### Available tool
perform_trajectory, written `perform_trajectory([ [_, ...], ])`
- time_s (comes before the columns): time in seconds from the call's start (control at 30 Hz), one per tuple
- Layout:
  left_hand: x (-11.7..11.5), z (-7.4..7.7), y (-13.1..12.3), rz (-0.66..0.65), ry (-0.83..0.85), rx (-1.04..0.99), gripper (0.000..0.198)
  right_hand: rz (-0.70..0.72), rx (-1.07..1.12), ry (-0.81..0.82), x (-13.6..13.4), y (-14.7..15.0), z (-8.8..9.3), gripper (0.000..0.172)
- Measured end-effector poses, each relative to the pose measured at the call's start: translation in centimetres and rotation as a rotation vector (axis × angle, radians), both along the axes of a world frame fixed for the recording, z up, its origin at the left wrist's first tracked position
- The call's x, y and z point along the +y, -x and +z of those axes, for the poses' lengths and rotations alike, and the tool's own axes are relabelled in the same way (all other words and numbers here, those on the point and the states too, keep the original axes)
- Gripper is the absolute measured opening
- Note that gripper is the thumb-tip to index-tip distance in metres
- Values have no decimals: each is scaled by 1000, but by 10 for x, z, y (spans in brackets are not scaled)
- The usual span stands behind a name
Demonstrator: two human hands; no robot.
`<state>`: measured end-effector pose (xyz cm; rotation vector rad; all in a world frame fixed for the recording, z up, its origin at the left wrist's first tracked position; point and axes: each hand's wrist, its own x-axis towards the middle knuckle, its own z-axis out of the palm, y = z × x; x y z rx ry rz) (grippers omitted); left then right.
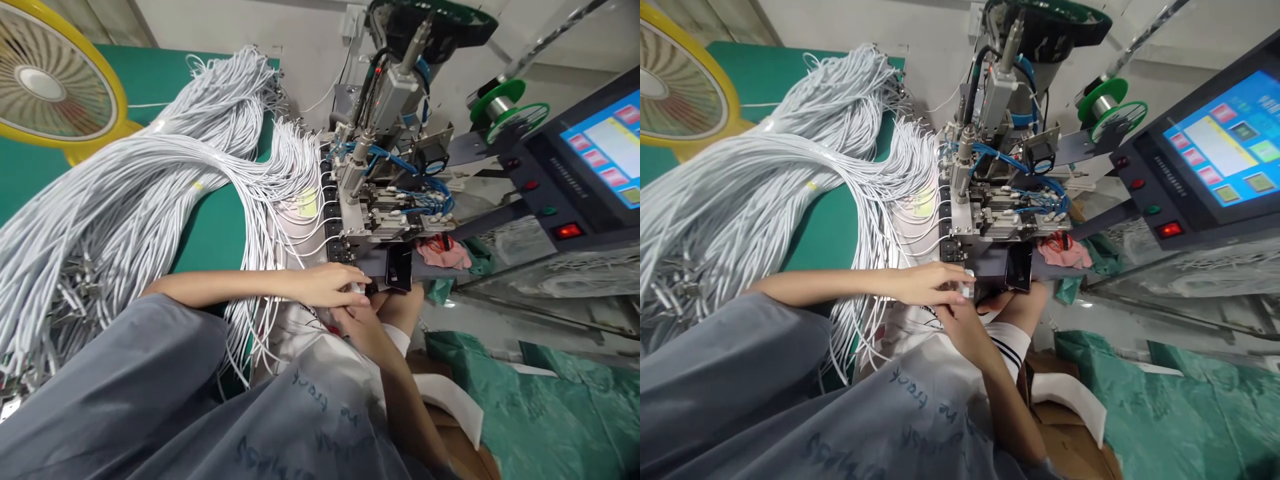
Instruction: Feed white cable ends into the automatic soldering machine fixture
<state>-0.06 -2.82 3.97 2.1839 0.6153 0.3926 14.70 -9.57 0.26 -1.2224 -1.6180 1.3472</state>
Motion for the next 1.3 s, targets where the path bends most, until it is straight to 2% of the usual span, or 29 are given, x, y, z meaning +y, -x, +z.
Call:
perform_trajectory([
  [0.1,4,-4,0,67,88,-67,45,-112,-56,58,5,-23,16,5],
  [0.2,5,-7,-1,130,176,-182,35,-343,109,84,10,-30,26,19],
  [0.3,3,-5,-1,116,202,-232,23,-375,259,102,10,-28,28,19],
  [0.5,-4,1,-1,131,227,-282,28,-457,305,3,8,-17,21,16],
  [0.7,-6,1,-2,153,330,-340,27,-443,207,-142,11,-17,20,12],
  [0.9,-6,1,-1,247,96,-322,19,-527,-139,-321,5,-8,24,15],
  [1.0,-4,-4,1,279,-17,-302,18,-510,-282,-350,5,-7,28,20],
  [1.13,-1,-9,3,275,-69,-288,15,-430,-227,-237,11,-16,29,24],
  [1.23,-1,-9,1,280,5,-296,16,-371,-92,-150,15,-20,27,23],
  [1.3,-3,-8,-2,301,90,-313,18,-383,-33,-171,15,-17,25,25],
])
